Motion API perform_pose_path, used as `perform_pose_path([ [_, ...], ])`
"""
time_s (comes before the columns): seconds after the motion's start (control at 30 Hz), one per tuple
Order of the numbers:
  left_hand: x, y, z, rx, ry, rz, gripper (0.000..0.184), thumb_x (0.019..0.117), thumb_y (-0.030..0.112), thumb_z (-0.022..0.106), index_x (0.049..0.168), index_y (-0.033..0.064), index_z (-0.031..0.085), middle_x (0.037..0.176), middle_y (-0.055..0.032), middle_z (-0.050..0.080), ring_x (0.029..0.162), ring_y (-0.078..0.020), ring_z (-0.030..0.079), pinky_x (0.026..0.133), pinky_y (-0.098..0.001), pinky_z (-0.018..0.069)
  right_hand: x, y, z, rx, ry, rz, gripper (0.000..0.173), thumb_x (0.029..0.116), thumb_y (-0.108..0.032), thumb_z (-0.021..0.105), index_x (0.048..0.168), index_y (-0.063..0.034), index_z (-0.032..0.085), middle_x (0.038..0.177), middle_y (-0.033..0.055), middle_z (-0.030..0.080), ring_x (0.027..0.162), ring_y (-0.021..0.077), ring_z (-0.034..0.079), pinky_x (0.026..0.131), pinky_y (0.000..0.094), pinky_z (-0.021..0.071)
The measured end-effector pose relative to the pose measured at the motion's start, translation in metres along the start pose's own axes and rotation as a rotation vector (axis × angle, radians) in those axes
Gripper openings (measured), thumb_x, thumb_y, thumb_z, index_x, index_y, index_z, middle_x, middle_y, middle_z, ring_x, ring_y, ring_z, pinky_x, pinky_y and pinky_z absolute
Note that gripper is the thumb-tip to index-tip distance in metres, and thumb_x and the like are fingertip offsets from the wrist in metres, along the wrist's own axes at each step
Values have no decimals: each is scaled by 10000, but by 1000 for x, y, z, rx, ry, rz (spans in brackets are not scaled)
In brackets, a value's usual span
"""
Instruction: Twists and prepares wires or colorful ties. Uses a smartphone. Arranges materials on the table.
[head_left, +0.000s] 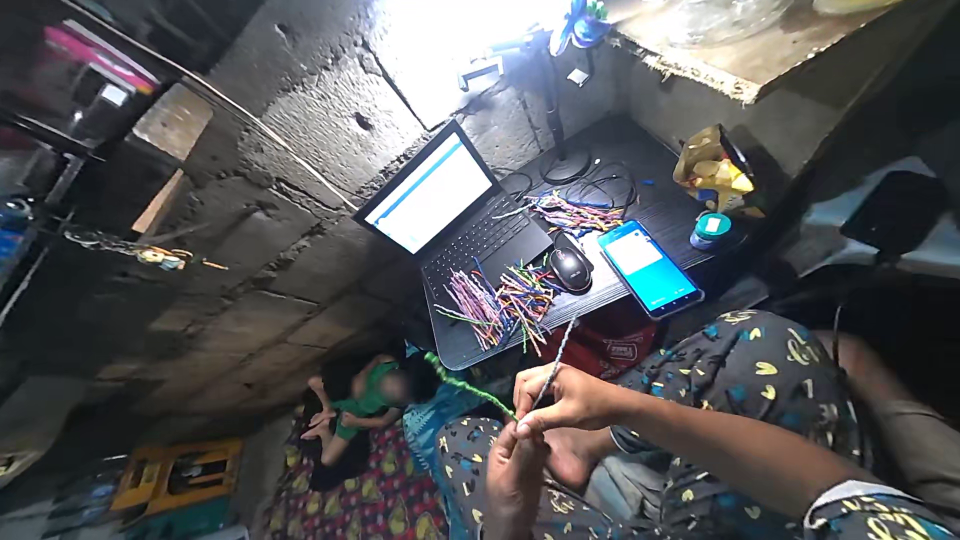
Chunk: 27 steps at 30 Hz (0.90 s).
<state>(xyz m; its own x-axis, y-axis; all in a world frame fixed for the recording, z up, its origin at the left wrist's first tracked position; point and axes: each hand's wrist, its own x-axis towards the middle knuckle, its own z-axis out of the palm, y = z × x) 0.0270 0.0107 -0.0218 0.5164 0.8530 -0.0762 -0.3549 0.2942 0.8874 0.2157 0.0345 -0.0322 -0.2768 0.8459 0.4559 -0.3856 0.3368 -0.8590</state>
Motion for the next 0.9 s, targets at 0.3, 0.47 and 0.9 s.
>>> perform_pose_path([
  [0.3, 11, 3, -4, 528, 231, 220, 114, 982, 205, 656, 943, 107, 698, 872, 76, 686, 815, 21, 642, 790, -167, 542, 3, -2, 2, -77, 89, 276, 207, 951, -219, 704, 1002, -21, 734, 948, 2, 673, 872, -16, 603, 804, 178, 494],
  [0.47, 4, 12, -11, -206, -104, -217, 164, 943, 273, 707, 1001, 135, 776, 847, 15, 728, 763, -50, 672, 723, -217, 547, 3, -4, -13, 188, -254, 254, 193, 906, -75, 687, 1079, 11, 675, 936, -33, 705, 851, -18, 648, 819, 189, 543],
  [0.9, 6, 4, -2, 243, -57, 199, 88, 927, 297, 733, 971, 229, 767, 912, 112, 703, 866, 27, 647, 815, -163, 538, -1, 0, 5, 170, 11, 22, 96, 901, -108, 735, 850, -61, 668, 784, -111, 641, 737, -77, 584, 686, 126, 485],
])
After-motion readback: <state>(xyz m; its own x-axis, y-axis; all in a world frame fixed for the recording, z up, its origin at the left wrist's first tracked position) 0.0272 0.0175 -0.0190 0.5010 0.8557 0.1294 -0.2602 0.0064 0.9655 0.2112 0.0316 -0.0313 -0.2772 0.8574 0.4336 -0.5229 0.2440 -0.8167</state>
